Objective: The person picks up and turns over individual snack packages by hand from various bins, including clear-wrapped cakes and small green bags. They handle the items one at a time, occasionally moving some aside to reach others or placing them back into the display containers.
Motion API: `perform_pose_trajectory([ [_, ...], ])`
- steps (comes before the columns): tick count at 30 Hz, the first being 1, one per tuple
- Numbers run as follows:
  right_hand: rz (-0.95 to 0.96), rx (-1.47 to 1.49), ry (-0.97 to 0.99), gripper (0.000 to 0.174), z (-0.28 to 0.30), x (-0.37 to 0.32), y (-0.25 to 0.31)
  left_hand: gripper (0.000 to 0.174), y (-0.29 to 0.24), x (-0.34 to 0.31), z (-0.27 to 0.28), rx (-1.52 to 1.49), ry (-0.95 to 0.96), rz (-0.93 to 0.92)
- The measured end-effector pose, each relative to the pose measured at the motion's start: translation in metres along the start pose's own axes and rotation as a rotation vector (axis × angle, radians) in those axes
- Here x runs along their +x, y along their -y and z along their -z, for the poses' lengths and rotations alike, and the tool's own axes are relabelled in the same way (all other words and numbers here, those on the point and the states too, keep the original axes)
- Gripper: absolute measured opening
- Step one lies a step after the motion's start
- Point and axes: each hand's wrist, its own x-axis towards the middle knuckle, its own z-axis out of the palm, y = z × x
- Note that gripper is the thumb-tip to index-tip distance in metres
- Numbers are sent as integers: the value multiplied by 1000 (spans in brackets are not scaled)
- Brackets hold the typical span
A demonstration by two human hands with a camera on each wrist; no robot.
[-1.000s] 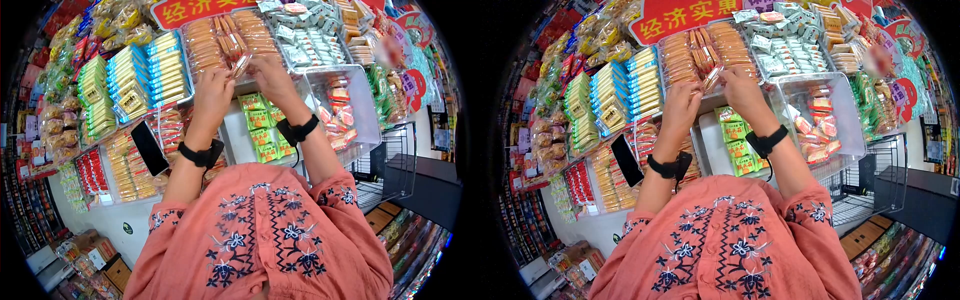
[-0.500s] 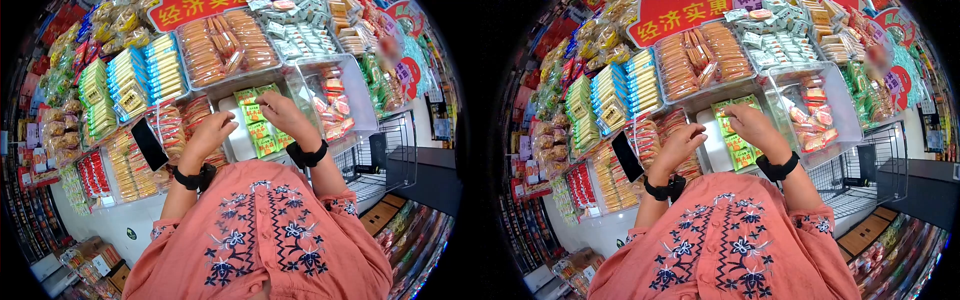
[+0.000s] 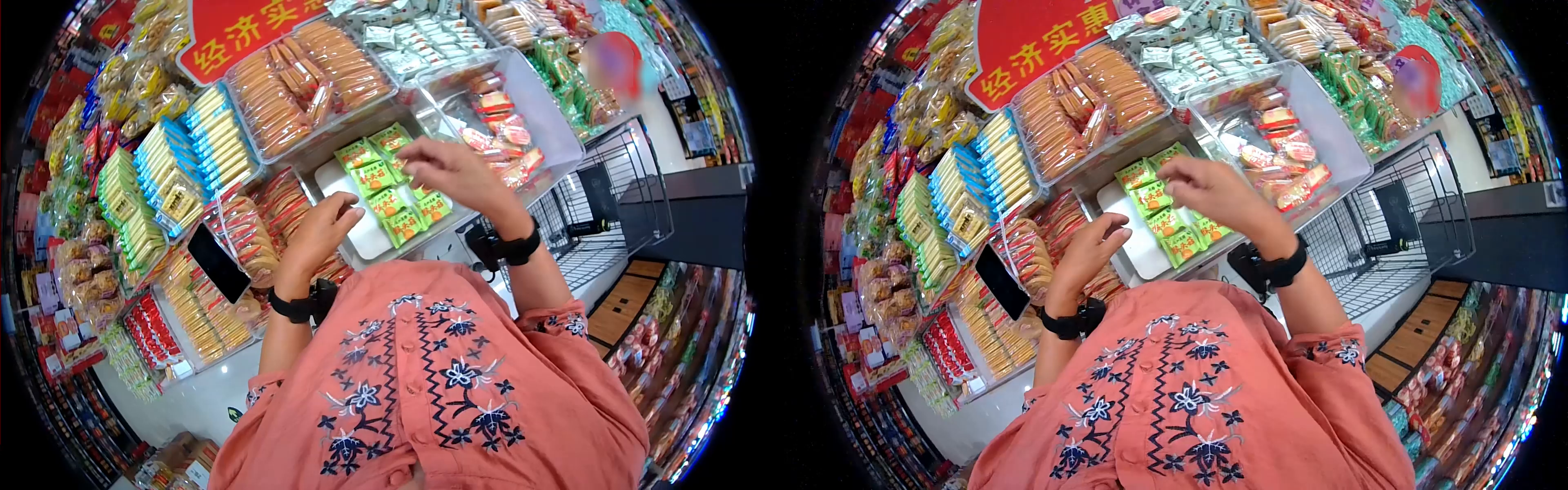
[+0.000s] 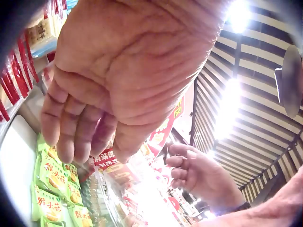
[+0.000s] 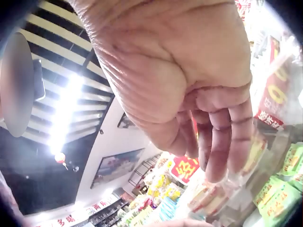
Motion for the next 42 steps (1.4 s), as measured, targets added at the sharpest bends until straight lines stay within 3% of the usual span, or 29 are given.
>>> perform_pose_trajectory([
  [3,18,106,-105,28,38,-6,21,38,1,3,-2,-38,12,-2],
  [5,89,-2,-223,30,64,-14,49,37,-1,4,-5,-60,-3,-30],
  [11,69,-171,-366,32,132,-17,42,37,-8,3,-11,-97,26,-13],
  [17,-251,-471,-78,34,150,-15,-6,37,-6,2,-13,-121,27,10],
  [21,-291,-579,138,36,165,0,-71,37,0,3,-17,-72,38,16],
  [23,-343,-639,211,39,162,6,-82,37,5,3,-19,21,10,-39],
  [25,-463,-692,261,43,156,12,-88,38,15,5,-24,-68,31,-32],
  [28,-498,-535,240,44,148,11,-93,40,7,3,-21,-85,37,4],
  [32,-482,-587,335,39,144,17,-103,41,7,0,-18,-98,30,32],
  [35,-215,-700,352,36,151,21,-141,41,3,-6,-15,-83,17,7],
  [38,-519,-578,356,41,138,21,-103,40,3,-8,-14,-74,14,19],
  [42,-499,-588,362,42,139,22,-111,40,2,-9,-12,-70,31,36],
])
